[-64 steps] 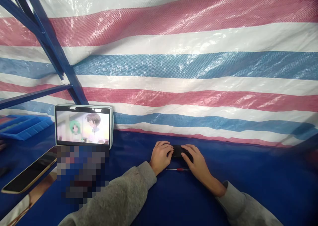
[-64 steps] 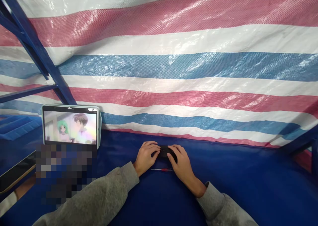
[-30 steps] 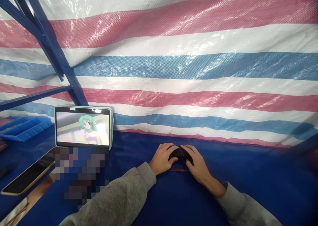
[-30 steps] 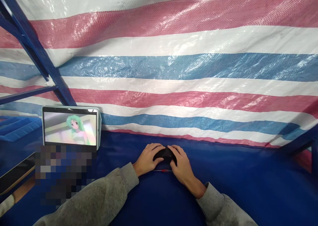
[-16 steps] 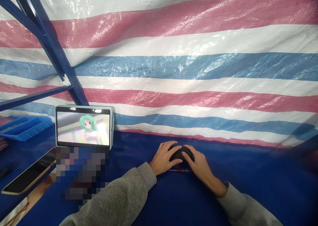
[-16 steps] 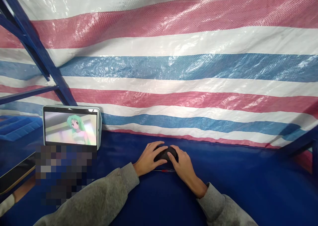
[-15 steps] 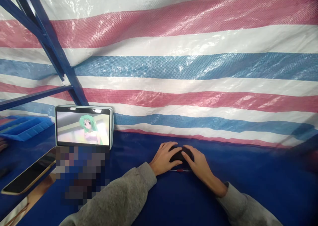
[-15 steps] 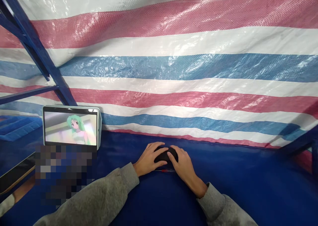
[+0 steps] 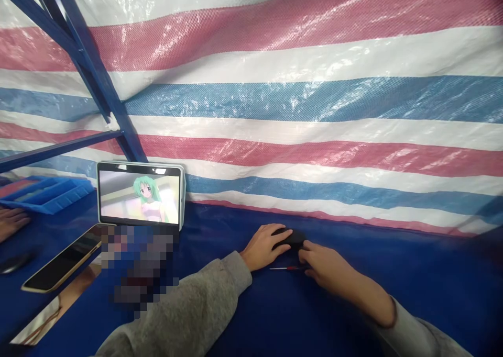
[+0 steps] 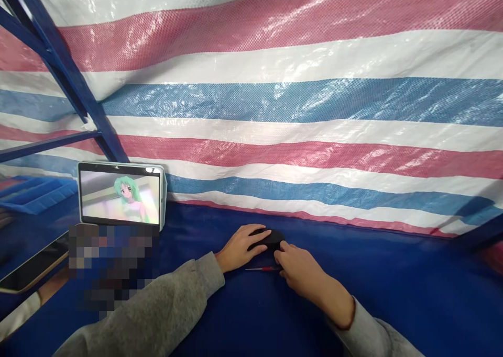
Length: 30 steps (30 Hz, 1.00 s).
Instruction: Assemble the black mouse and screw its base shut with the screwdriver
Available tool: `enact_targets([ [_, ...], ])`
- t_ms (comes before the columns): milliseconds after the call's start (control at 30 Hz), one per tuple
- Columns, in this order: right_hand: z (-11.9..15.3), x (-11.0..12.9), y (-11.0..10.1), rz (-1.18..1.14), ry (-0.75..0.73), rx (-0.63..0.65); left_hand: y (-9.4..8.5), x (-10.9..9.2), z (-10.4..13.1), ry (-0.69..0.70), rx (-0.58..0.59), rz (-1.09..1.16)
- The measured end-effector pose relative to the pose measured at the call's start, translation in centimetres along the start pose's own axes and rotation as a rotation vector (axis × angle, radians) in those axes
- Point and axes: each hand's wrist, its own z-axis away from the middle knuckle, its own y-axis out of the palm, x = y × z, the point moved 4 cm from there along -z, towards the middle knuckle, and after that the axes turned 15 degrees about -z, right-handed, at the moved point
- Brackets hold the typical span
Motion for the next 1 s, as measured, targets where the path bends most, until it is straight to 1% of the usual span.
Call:
enact_targets([
  [33, 0.0, 0.1, -0.3, -0.019, -0.011, 0.003, 0.0, 0.1, 0.0, -0.009, 0.005, 0.013],
  [100, 0.1, 0.3, -1.8, -0.099, -0.013, 0.013, 0.2, 0.3, -0.1, -0.035, 0.004, 0.046],
  [167, 0.2, 0.6, -3.9, -0.23, 0.0, 0.047, 0.3, 0.5, -0.2, -0.062, -0.002, 0.067],
  [200, 0.2, 0.8, -5.3, -0.295, -0.017, 0.032, 0.3, 0.6, -0.3, -0.068, -0.006, 0.077],
  [267, 0.1, 1.2, -8.5, -0.42, -0.033, -0.06, 0.4, 0.7, -0.3, -0.076, -0.012, 0.09],
  [333, -0.2, 1.4, -11.5, -0.468, -0.015, -0.206, 0.5, 0.8, -0.3, -0.083, -0.019, 0.095],
  [367, -0.4, 1.5, -12.7, -0.473, -0.006, -0.287, 0.4, 0.8, -0.3, -0.085, -0.023, 0.093],
  [433, -0.8, 2.0, -14.2, -0.421, 0.025, -0.411, 0.4, 0.8, -0.3, -0.077, -0.03, 0.083],
  [467, -1.1, 2.3, -14.5, -0.379, 0.047, -0.453, 0.4, 0.8, -0.2, -0.069, -0.032, 0.077],
  [500, -1.4, 2.5, -14.4, -0.339, 0.071, -0.448, 0.4, 0.8, -0.2, -0.064, -0.035, 0.07],
  [600, -2.2, 3.1, -13.1, -0.248, 0.11, -0.334, 0.3, 0.7, -0.1, -0.051, -0.047, 0.049],
  [667, -2.4, 2.9, -12.4, -0.205, 0.132, -0.285, 0.3, 0.6, 0.0, -0.03, -0.061, 0.03],
  [800, -2.3, 2.2, -12.0, -0.177, 0.157, -0.248, 0.3, 0.3, 0.1, 0.031, -0.082, -0.006],
  [1000, -2.3, 1.9, -12.0, -0.175, 0.161, -0.235, 0.3, 0.3, 0.1, 0.044, -0.082, -0.034],
])
